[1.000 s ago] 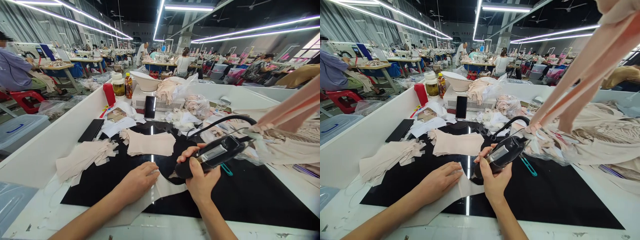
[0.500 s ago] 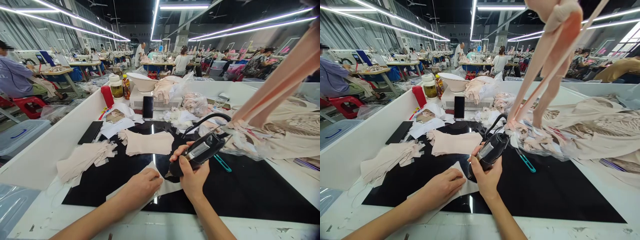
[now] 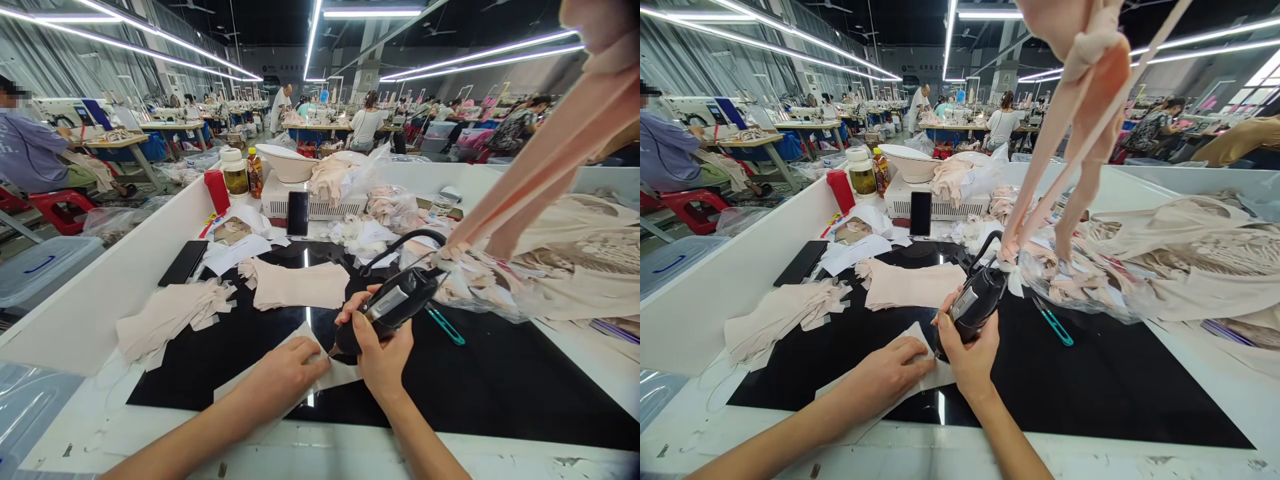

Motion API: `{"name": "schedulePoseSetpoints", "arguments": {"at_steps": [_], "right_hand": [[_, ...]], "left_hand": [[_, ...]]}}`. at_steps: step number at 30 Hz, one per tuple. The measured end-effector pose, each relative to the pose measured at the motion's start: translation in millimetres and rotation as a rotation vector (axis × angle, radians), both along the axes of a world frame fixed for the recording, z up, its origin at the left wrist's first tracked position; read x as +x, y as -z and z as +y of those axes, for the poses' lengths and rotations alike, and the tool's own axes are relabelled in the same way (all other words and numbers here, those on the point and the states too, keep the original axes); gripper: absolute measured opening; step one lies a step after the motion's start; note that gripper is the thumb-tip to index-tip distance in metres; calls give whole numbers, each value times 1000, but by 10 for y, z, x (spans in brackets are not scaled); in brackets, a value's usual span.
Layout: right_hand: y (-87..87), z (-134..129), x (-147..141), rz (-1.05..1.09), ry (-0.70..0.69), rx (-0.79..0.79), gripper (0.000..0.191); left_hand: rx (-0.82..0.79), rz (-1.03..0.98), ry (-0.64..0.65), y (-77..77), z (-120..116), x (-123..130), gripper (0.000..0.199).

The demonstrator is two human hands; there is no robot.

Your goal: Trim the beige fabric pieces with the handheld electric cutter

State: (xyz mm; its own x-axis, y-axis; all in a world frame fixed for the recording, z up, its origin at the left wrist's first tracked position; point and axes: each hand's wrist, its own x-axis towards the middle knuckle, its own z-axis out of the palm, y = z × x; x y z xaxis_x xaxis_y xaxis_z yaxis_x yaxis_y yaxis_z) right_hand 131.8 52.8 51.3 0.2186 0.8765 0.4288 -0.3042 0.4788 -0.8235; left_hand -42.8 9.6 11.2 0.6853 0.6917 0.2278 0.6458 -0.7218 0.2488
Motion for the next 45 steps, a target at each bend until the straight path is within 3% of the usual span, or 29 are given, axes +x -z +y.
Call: {"name": "schedulePoseSetpoints", "arguments": {"at_steps": [8, 16, 23, 31, 35, 39, 45], "right_hand": [[-22, -43, 91, 45, 13, -13, 37], [-3, -61, 67, 2, 24, -22, 36], [-100, -108, 302, 31, 94, -8, 35], [-36, -186, 455, -24, 131, -14, 35], [-53, -232, 469, -34, 153, 0, 34], [-54, -256, 486, -23, 129, 0, 34], [-32, -268, 493, -21, 125, 6, 34]], "left_hand": [[63, 46, 5, -57, -21, 7, 22], [103, 40, 12, -12, -10, 1, 25], [43, -39, -4, -83, -84, 96, 23], [30, -46, -41, -14, -158, 422, 14], [109, -18, -41, 14, -177, 426, 18], [77, 1, -80, 67, -214, 416, 25], [157, 35, -112, 114, -259, 457, 23]]}}
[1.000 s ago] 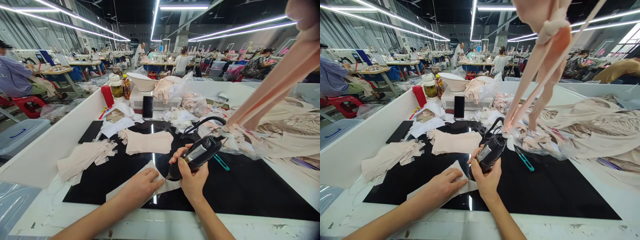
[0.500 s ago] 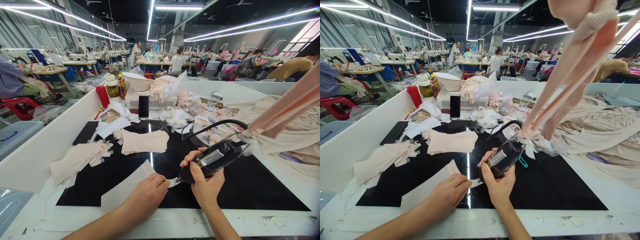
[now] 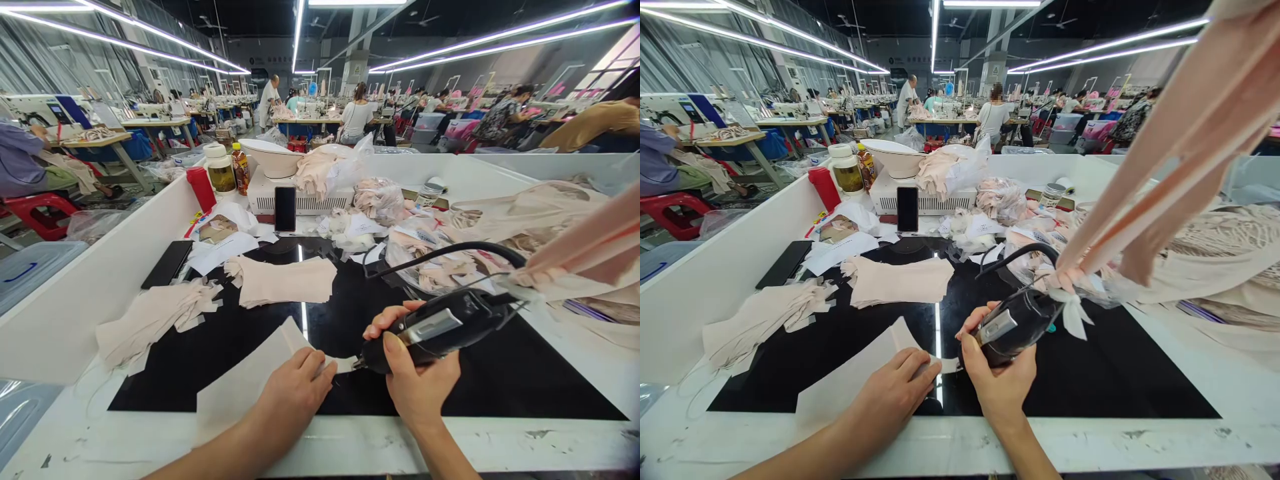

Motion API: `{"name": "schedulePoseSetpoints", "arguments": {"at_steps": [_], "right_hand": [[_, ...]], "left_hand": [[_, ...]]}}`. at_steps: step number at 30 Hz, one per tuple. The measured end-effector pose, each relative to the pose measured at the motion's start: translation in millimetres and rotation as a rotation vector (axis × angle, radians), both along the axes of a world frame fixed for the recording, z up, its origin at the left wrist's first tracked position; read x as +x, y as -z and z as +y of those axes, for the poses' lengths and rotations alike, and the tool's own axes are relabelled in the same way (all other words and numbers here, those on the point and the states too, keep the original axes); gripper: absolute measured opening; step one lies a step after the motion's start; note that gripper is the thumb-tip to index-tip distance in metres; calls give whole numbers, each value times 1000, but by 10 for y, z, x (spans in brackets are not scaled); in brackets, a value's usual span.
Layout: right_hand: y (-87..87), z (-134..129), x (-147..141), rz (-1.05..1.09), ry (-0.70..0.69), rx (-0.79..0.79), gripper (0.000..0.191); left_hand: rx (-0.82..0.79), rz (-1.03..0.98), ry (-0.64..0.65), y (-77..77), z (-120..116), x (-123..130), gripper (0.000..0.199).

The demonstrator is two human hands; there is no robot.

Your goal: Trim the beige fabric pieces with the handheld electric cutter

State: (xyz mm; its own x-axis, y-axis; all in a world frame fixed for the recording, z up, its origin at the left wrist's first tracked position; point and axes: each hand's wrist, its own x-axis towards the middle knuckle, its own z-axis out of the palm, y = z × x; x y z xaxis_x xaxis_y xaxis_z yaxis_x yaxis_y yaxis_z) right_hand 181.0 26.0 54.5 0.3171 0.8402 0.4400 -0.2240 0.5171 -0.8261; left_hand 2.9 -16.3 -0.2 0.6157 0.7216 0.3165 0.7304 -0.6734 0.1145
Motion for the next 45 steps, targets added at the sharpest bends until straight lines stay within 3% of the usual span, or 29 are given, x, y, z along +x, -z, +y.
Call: {"name": "schedulePoseSetpoints", "arguments": {"at_steps": [14, 45], "right_hand": [[-7, 119, -183, 85, -83, -15, 37], [0, 182, -357, 65, -94, -43, 38]], "left_hand": [[98, -25, -12, -8, -1, 9, 23], [37, -21, -79, 25, 4, 20, 31]]}}
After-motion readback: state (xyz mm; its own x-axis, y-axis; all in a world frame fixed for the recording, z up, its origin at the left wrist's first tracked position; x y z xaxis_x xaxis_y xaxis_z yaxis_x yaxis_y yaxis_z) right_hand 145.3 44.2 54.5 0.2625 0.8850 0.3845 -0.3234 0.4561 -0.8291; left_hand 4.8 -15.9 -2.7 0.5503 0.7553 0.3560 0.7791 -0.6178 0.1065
